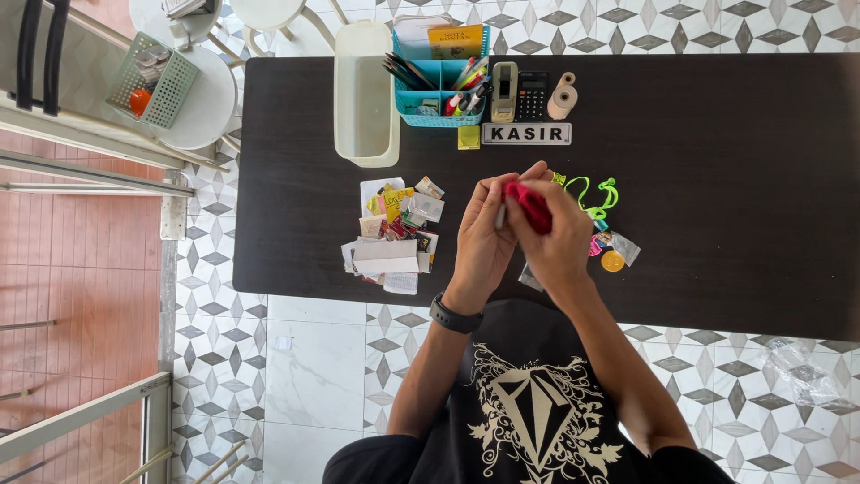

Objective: The person uses a thin metal tool to manipulate and adjust components inside a small red pouch, handling items such as a green lanyard and small plastic bags on a table.

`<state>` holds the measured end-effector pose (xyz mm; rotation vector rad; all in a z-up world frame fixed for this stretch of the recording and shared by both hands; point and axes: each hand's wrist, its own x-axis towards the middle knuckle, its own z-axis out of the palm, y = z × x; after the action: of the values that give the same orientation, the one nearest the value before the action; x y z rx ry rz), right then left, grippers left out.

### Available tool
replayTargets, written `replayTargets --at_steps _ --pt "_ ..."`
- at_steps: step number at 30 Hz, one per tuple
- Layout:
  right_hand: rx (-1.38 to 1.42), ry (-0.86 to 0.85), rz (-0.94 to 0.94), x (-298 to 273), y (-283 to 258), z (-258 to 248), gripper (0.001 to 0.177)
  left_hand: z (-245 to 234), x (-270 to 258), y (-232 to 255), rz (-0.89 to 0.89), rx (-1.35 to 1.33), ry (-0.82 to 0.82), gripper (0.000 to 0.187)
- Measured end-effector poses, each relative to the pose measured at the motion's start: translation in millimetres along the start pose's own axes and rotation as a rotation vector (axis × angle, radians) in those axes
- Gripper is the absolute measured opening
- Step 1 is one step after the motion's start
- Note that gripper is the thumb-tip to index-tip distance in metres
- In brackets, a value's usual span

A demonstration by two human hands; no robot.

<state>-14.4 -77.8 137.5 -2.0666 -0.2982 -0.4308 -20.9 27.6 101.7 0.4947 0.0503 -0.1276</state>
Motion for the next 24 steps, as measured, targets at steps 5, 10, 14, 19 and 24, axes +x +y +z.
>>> replayTargets --at_steps 5,10,14,19,24 --pt "0.006 -0.085 0.108 -22 -11 15 0.023 3 0 19 -0.009 0.017 0.016 0.027" --pt "0.010 -0.053 0.047 -7 -18 21 0.023 6 -1 33 -0.046 0.052 0.014 0.034" --pt "0.016 -0.040 0.049 9 -22 29 0.023 12 3 44 -0.049 0.113 0.056 0.040" --pt "0.030 -0.068 0.043 -12 -30 38 0.027 3 12 51 -0.041 -0.007 0.109 0.036" --pt "0.063 -0.043 0.070 -21 -26 48 0.025 -23 13 43 -0.017 -0.125 0.028 0.029"
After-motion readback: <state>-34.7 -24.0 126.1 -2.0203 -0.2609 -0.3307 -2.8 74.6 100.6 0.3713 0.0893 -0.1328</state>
